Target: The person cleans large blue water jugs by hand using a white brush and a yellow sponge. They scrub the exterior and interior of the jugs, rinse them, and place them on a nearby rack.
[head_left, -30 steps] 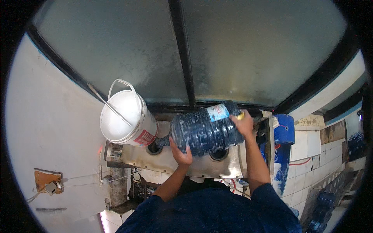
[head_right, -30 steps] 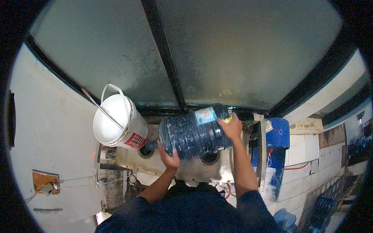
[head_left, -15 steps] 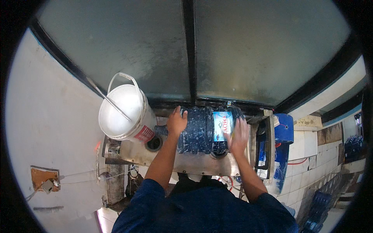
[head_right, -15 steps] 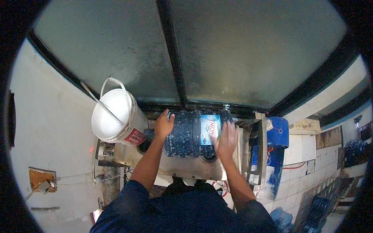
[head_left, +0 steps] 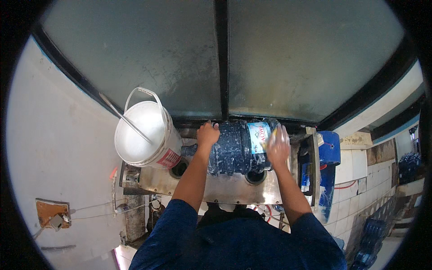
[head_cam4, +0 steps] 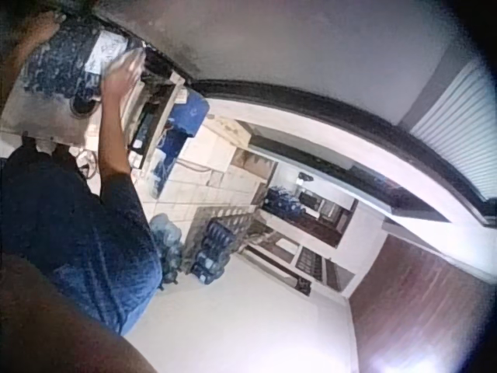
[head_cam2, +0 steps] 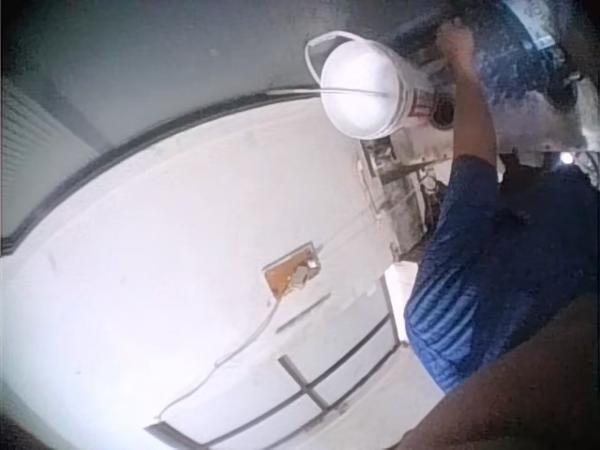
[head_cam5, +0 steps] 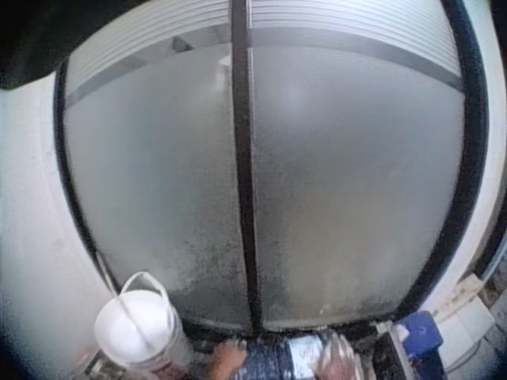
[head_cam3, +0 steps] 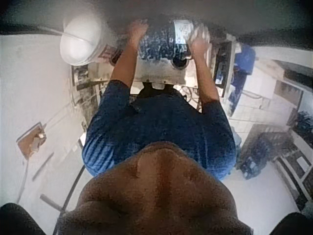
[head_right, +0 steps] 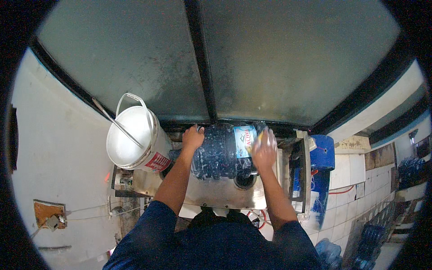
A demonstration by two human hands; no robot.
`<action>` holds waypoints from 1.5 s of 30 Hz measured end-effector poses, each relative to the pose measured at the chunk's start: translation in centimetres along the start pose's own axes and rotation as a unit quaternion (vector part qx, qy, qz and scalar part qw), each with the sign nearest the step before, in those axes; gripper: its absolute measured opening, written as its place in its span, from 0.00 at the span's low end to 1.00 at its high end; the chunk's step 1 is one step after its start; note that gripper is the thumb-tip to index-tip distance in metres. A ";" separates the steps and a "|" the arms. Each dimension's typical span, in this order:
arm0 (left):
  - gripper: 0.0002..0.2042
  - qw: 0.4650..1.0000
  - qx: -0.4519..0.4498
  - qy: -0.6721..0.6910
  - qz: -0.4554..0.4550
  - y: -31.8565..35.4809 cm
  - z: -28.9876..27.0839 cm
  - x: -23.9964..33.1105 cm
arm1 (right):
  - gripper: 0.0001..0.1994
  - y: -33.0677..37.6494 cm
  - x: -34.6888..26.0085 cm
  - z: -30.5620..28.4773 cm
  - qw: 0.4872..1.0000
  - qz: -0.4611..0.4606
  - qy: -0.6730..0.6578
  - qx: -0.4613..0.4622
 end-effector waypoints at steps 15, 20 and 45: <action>0.24 0.999 -0.036 0.024 -0.031 0.3 -1.3 2.1 | 0.26 -3.7 -7.6 3.8 0.985 -0.048 0.120 -0.114; 0.29 0.998 -0.037 0.049 -0.024 -1.5 0.0 0.1 | 0.27 4.4 -10.5 5.7 0.970 -0.234 -0.058 -0.038; 0.37 0.981 -0.056 0.174 -0.059 -1.9 0.3 -0.7 | 0.21 -4.1 -18.6 8.1 0.958 -0.018 0.018 -0.287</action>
Point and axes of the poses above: each hand's wrist, its own y-axis away from the middle knuckle, its own z-axis out of the palm, x = y × z, the point moved 1 cm from there along -y, towards the middle knuckle, and after that the axes turned 4 degrees about -x, right-handed, at the moved point
